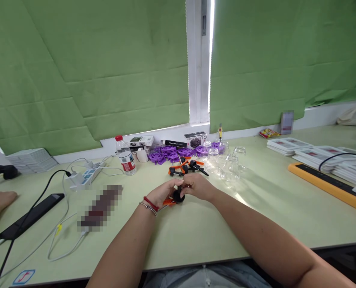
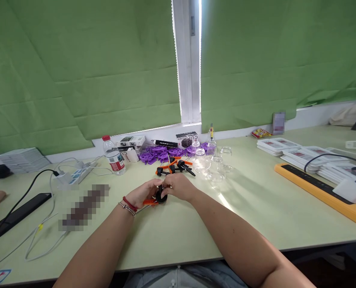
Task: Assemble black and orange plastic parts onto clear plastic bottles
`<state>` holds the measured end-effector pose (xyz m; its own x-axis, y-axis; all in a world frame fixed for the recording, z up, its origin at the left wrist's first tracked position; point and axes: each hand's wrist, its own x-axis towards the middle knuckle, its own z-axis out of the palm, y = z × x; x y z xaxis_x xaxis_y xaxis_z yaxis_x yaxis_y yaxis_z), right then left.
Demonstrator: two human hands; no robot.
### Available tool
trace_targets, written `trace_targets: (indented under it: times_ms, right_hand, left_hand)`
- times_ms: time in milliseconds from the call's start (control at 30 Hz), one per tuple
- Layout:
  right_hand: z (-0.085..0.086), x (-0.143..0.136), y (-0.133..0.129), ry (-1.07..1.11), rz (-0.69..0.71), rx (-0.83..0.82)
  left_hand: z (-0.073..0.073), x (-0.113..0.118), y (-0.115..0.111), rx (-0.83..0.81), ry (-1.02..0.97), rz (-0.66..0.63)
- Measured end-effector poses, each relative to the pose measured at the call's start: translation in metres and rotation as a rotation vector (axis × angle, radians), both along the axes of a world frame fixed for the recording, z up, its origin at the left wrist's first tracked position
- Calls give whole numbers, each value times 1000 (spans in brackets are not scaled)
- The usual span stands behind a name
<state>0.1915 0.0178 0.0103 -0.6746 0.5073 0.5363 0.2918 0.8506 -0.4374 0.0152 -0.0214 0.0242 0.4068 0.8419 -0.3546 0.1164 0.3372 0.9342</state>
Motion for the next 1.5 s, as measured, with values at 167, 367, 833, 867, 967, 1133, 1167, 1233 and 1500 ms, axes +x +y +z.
trace_targets:
  times_ms: [167,367,833,867,967,1133,1167,1233,1500]
  right_hand:
    - [4,7,-3,18,-28,-64]
    - [6,14,-11,91,23,-219]
    - [2,11,-13,107,-19,-331]
    - [2,11,-13,116,-11,-343]
    - [1,11,-12,112,-11,-390]
    - [0,11,-12,98,-33,-398]
    - [0,11,-13,90,-28,-405]
    - [1,10,-14,104,-36,-395]
    - [1,12,-18,35,-40,-521]
  left_hand:
    - [4,1,-1,-17,6,8]
    - [2,-1,0,-8,-4,14]
    - [5,0,-1,-20,-8,-7]
    - [6,0,-2,-16,-10,-7]
    - [7,1,-3,-25,-2,7]
    - [8,2,-3,-29,-14,13]
    - [8,2,-3,-30,-14,12]
    - [8,2,-4,-19,-13,12]
    - [5,-3,-3,-26,-11,28]
